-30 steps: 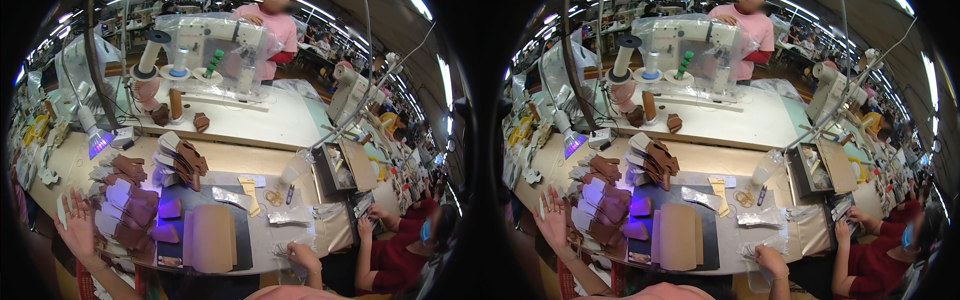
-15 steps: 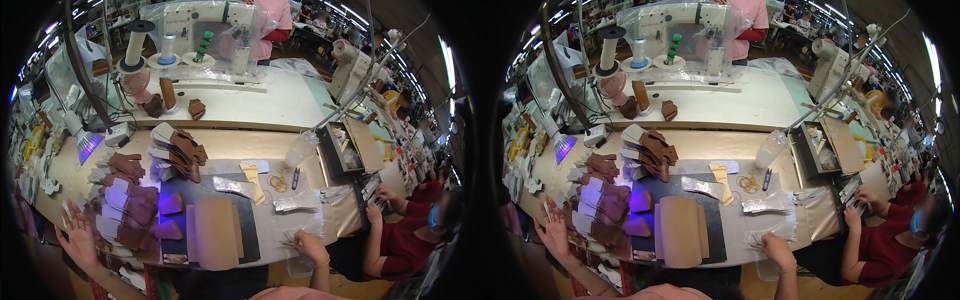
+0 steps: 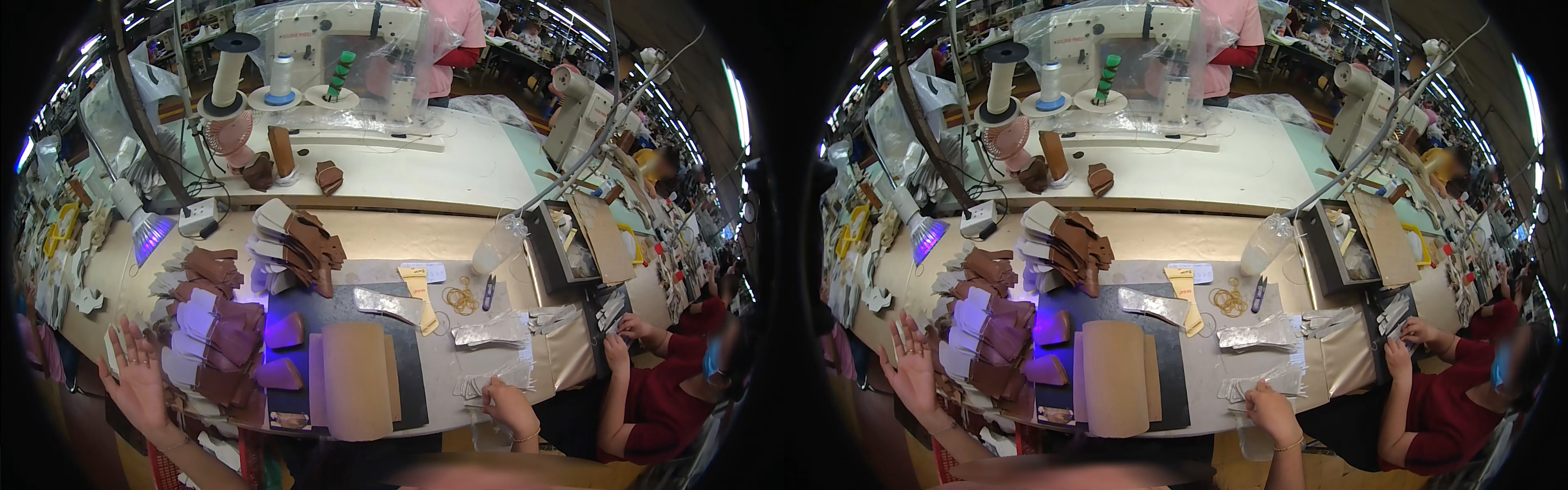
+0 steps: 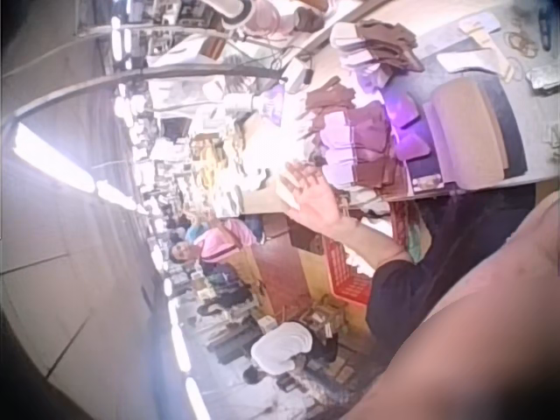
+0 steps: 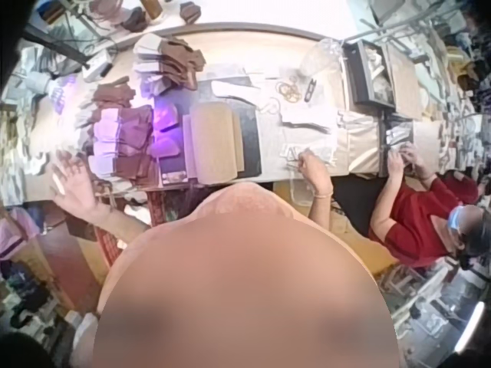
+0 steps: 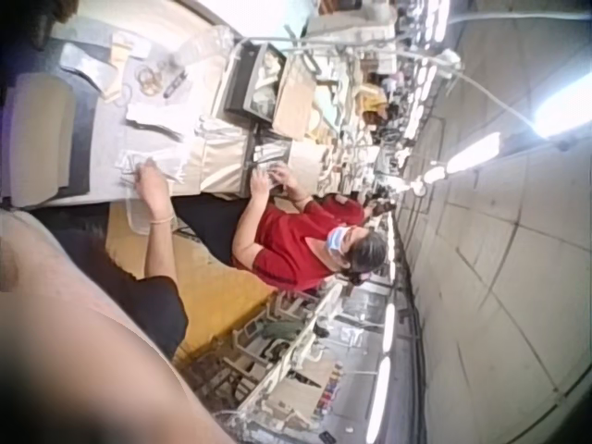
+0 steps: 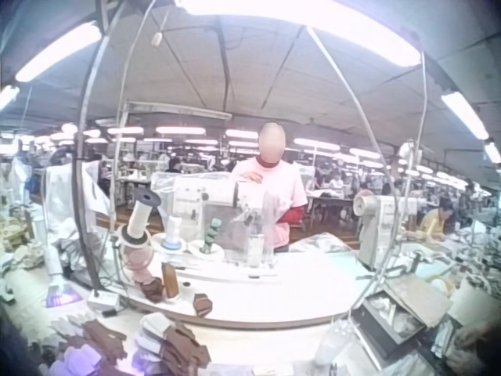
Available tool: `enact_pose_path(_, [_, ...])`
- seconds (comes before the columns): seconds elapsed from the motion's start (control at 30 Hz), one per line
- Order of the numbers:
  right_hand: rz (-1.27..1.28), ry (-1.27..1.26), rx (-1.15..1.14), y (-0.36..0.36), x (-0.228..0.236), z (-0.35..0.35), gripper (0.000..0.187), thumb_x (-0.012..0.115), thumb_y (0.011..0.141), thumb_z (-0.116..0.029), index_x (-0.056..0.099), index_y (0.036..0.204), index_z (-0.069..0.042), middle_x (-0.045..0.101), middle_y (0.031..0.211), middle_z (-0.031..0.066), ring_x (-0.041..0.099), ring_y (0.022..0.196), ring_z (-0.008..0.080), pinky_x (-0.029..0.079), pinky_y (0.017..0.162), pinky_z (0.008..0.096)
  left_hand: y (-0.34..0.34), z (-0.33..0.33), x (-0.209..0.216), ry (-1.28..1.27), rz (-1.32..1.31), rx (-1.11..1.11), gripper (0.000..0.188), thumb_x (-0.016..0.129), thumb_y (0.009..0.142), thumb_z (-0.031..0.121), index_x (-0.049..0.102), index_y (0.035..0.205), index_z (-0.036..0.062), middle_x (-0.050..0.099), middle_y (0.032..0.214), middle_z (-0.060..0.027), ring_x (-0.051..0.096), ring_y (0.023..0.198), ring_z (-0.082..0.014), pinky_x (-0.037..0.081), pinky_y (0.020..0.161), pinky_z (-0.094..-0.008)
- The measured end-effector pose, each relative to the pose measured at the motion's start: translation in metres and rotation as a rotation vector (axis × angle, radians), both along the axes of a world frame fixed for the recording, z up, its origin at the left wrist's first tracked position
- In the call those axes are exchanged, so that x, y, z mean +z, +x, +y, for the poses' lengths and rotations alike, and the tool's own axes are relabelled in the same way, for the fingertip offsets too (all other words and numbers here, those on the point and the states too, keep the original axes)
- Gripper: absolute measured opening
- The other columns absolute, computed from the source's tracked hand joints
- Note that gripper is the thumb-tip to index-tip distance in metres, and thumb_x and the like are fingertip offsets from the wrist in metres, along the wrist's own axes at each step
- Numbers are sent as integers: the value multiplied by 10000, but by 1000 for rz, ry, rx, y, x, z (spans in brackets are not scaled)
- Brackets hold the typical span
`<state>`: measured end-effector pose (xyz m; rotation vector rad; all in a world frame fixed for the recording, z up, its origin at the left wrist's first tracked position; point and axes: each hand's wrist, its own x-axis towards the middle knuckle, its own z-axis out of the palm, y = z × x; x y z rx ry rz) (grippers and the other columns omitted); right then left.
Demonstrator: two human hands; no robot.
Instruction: The person folds small white fabric pieces by hand at a work table, stacking them into piles and occasionally placing them into a yellow tray. The person also handles brown fabric pieces, folding and stacking them separately.
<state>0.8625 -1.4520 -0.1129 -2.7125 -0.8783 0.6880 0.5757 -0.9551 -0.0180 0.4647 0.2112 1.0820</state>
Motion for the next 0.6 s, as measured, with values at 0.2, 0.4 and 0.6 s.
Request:
enact_pose_path(0.2, [2,20,49,0,-3,-7,128,672,681,-70,556,736,-63,556,864,146,590,859,344,476,736,434,3,-2,8,31,10,-6,545,476,962,263,279,1433,73,277,1500,-142,346,1333,-268,318,1065,-429])
enact_pose_path(0.4, [89,121,-21,3,-7,-10,164,668,691,-47,525,770,-47,545,838,167,578,827,366,464,721,431,12,-9,8,-64,-25,33,512,498,949,284,344,1390,76,328,1460,-156,373,1301,-280,345,1038,-446])
enact_pose_path(0.6, [104,157,-19,3,-5,-12,198,665,709,-33,489,799,-34,556,852,171,562,832,389,450,724,433,6,-6,5,-11,-74,-70,499,482,956,287,348,1393,86,327,1459,-163,377,1298,-284,326,1048,-434])
